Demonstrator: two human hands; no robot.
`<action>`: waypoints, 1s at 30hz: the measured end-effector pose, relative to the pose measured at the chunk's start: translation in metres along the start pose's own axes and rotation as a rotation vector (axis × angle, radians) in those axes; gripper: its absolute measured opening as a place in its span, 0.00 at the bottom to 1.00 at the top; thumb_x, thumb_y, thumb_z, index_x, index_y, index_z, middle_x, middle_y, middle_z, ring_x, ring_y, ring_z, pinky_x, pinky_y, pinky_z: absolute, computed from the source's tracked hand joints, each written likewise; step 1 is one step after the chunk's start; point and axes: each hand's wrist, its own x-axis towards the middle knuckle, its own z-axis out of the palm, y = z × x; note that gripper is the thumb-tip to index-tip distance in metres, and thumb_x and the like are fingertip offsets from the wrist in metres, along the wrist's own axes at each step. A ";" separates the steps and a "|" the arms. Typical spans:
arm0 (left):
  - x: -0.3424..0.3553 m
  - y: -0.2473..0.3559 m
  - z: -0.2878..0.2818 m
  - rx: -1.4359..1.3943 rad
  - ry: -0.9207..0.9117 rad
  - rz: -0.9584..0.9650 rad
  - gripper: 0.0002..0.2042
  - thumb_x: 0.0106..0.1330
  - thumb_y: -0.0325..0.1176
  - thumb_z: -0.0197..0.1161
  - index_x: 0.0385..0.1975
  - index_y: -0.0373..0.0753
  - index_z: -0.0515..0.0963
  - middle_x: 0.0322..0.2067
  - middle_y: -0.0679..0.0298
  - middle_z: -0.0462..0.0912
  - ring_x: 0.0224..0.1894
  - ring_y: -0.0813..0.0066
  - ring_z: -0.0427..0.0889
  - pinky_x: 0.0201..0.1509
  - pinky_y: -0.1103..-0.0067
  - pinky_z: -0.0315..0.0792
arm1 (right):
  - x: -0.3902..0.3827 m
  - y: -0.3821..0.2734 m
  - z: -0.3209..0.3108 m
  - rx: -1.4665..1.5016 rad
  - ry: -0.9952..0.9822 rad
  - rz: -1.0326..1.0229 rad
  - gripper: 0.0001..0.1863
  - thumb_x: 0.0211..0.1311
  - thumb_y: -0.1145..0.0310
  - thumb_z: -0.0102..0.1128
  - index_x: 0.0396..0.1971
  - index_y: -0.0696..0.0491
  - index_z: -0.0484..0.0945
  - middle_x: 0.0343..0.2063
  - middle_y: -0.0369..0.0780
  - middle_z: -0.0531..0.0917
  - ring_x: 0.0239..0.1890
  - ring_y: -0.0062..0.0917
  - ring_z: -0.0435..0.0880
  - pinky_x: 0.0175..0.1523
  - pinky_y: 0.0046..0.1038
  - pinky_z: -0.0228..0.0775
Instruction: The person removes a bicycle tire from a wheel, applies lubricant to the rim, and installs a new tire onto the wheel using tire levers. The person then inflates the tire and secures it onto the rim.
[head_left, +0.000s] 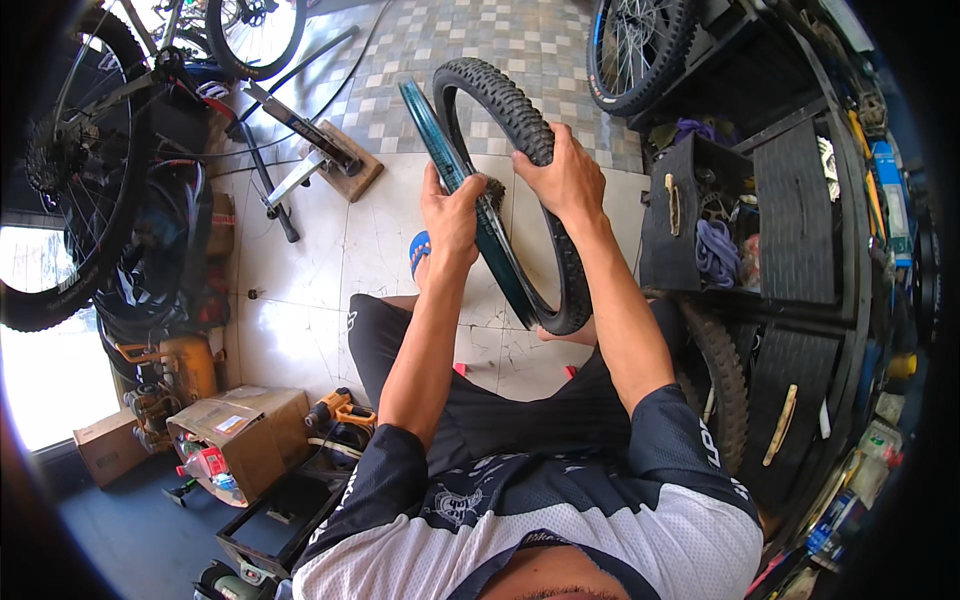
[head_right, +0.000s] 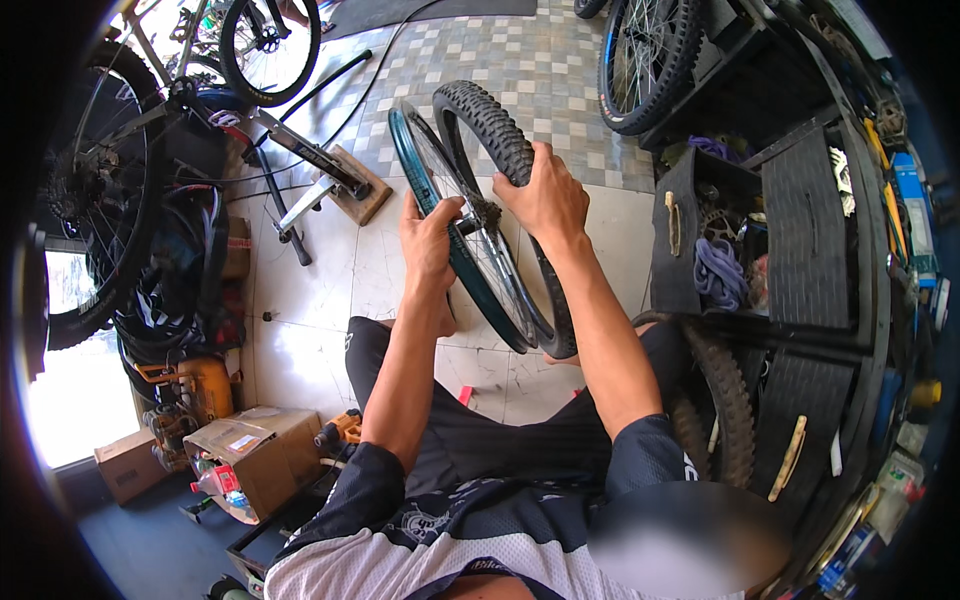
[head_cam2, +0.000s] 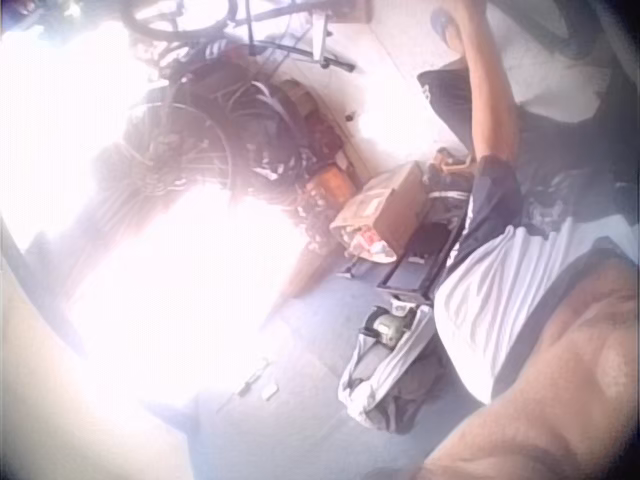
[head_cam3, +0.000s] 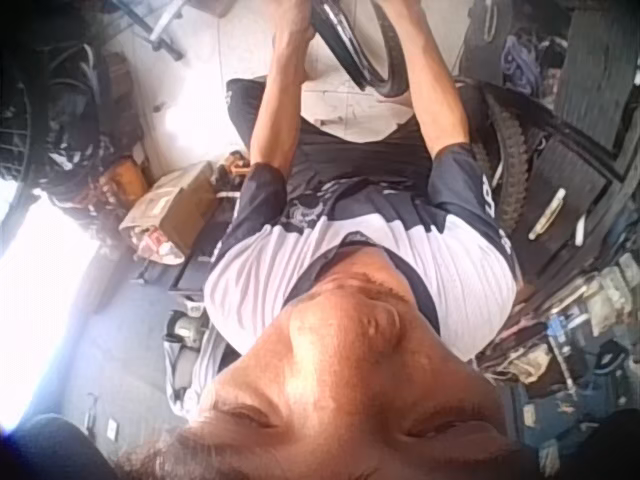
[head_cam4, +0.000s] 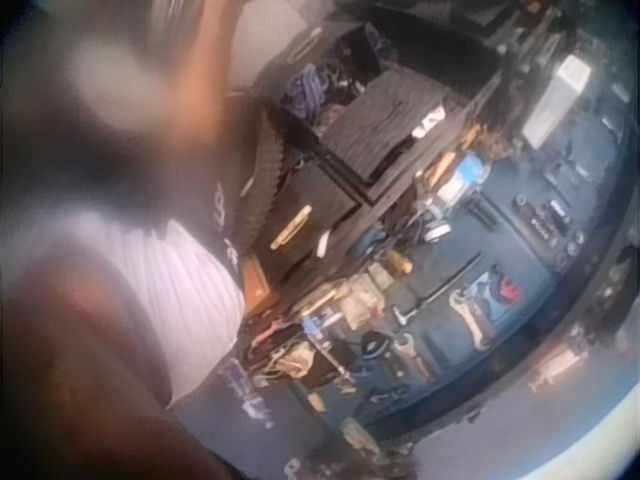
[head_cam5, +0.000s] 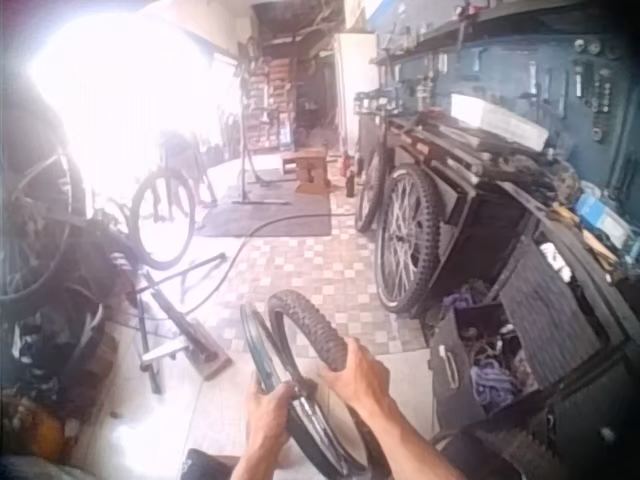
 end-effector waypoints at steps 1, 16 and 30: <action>0.002 -0.005 0.000 -0.003 -0.005 -0.008 0.18 0.63 0.20 0.65 0.52 0.36 0.71 0.29 0.69 0.78 0.25 0.83 0.76 0.27 0.82 0.71 | 0.000 0.001 0.000 -0.002 0.007 -0.007 0.41 0.55 0.43 0.70 0.62 0.55 0.73 0.49 0.53 0.87 0.50 0.50 0.87 0.54 0.46 0.78; 0.023 -0.047 0.005 0.065 0.033 -0.052 0.29 0.62 0.27 0.69 0.63 0.32 0.69 0.27 0.69 0.78 0.27 0.83 0.75 0.29 0.82 0.69 | -0.003 0.002 -0.003 0.003 -0.013 -0.043 0.41 0.56 0.41 0.71 0.61 0.58 0.74 0.48 0.55 0.87 0.50 0.50 0.87 0.53 0.45 0.78; 0.039 -0.061 0.010 0.040 0.000 -0.056 0.35 0.63 0.28 0.69 0.71 0.31 0.63 0.33 0.67 0.81 0.32 0.81 0.78 0.35 0.80 0.72 | -0.011 -0.001 -0.001 -0.001 -0.001 -0.071 0.40 0.56 0.45 0.72 0.61 0.58 0.73 0.49 0.54 0.86 0.50 0.51 0.87 0.53 0.47 0.80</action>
